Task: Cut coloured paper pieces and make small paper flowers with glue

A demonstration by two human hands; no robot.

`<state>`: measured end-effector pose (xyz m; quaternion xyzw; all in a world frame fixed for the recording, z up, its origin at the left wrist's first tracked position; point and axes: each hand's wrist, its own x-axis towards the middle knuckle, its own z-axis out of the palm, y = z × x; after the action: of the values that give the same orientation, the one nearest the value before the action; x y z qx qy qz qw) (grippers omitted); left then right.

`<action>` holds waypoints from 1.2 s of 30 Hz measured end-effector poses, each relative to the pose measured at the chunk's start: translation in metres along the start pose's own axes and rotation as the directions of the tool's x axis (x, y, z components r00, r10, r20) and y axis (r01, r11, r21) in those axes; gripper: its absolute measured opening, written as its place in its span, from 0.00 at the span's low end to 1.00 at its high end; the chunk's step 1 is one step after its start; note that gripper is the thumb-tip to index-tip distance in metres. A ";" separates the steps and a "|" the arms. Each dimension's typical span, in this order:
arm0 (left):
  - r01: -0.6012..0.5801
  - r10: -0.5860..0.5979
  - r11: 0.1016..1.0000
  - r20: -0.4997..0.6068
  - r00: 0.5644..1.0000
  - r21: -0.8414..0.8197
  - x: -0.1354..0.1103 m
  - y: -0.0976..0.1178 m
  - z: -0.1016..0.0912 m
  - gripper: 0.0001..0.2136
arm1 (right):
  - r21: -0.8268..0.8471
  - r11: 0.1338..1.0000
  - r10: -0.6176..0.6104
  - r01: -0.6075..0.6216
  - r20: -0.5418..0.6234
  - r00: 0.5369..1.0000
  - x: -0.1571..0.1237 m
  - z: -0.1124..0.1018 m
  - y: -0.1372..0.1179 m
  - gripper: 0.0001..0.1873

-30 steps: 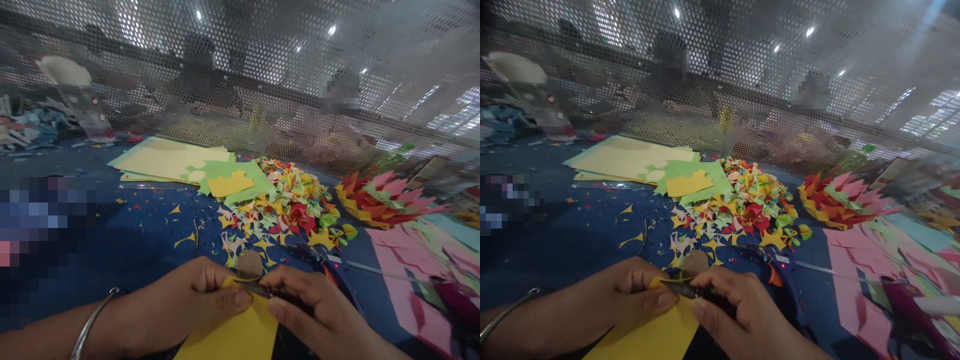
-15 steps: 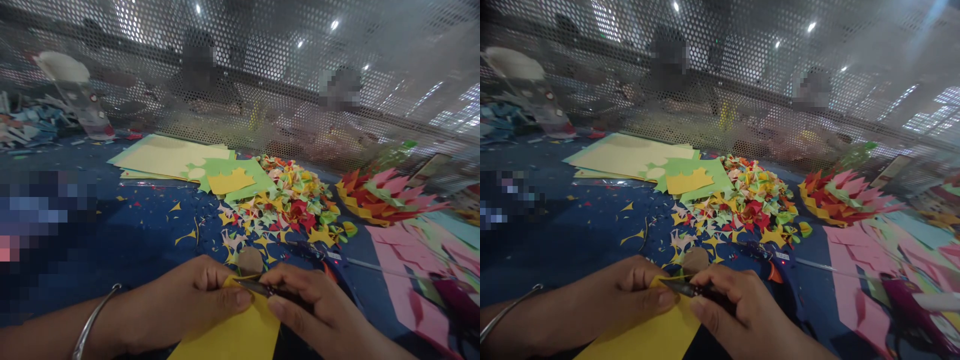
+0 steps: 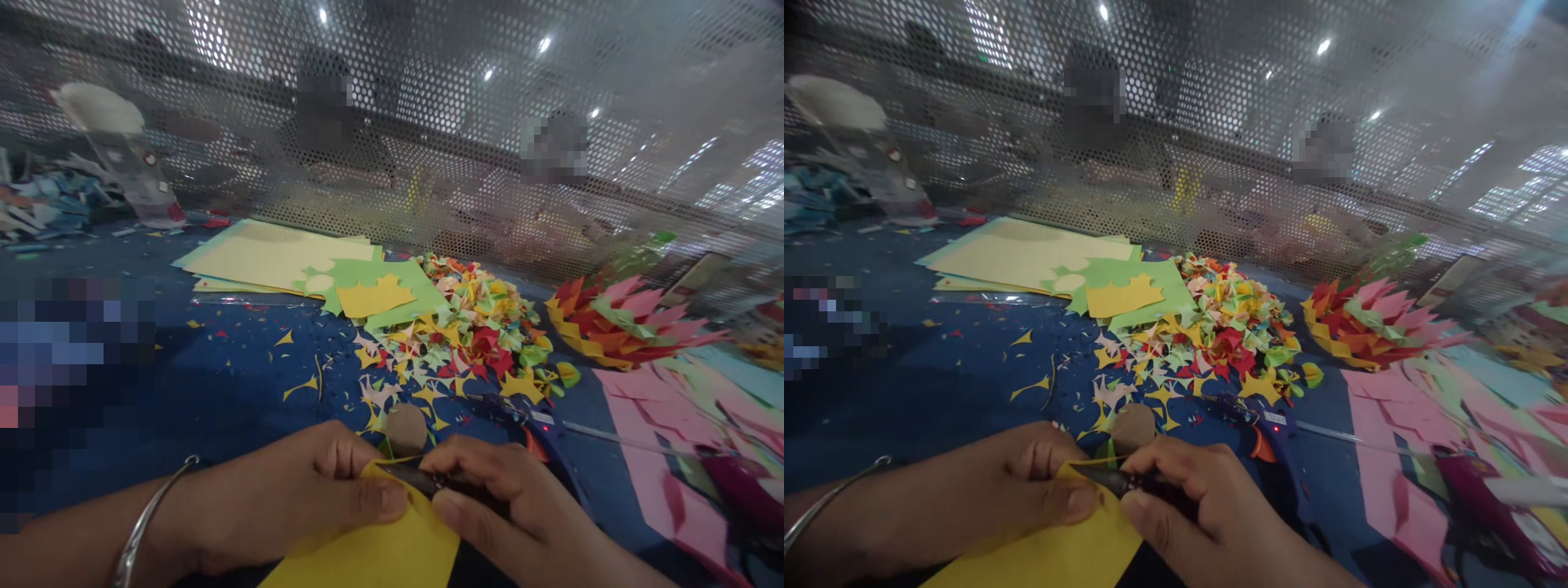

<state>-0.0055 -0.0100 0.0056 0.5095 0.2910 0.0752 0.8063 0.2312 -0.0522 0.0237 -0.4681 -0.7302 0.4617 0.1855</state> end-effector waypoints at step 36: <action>0.088 -0.054 0.963 -0.136 0.989 0.253 -0.005 0.010 -0.018 0.19 | -0.049 0.998 -0.035 0.027 -0.181 0.983 0.002 -0.002 -0.001 0.13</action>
<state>-0.0183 0.0066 0.0104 0.5936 0.3673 0.0400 0.7150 0.2310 -0.0492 0.0251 -0.5010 -0.7280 0.3972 0.2475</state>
